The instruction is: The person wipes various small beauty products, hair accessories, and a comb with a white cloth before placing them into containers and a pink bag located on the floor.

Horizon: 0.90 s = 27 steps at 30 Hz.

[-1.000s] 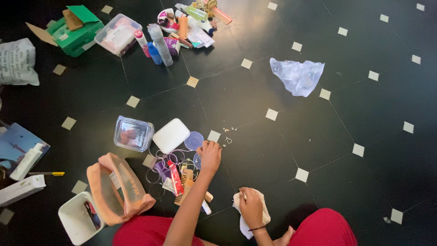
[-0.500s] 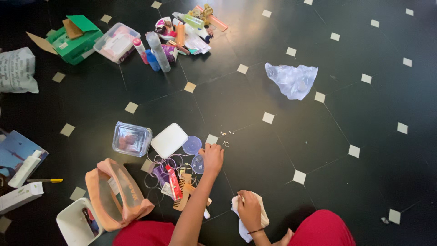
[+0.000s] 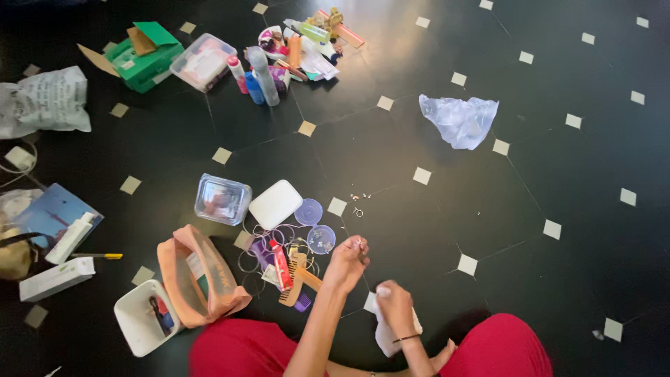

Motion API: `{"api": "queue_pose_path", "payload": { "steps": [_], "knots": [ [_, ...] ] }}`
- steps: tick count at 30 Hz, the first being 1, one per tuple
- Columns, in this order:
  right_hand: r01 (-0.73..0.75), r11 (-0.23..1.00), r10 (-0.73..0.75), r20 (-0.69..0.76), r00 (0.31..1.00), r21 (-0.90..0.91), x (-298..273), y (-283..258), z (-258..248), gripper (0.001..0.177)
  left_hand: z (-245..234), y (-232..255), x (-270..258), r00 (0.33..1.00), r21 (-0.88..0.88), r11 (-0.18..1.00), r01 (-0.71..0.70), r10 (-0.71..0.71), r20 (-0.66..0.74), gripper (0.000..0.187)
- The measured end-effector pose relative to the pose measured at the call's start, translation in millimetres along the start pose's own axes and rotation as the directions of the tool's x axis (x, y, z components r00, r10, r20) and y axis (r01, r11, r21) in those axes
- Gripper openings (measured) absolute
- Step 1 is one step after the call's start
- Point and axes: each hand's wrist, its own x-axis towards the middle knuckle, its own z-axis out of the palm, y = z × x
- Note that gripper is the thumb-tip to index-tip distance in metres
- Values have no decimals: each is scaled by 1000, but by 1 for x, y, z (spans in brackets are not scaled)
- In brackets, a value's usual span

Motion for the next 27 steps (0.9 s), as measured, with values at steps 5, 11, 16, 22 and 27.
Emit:
{"api": "queue_pose_path", "payload": {
  "steps": [5,11,16,22,27],
  "knots": [
    [75,966,0,-288,958,248,-13,-92,-60,15,44,11,-46,997,12,1000,-9,8,75,9],
    [641,745,-509,-463,725,185,-36,-157,-94,26,80,4,-68,999,104,994,-36,36,6,5],
    [573,811,-482,-417,771,121,-36,-149,-87,32,76,-3,-78,995,94,991,-100,100,0,6],
    [683,714,-581,-413,701,155,-40,-135,-79,31,69,-9,-84,993,216,976,-25,48,-103,8],
    [570,771,-425,-436,793,284,-41,-133,-80,28,61,-14,-82,994,194,978,-74,89,-68,8]
  ]
}}
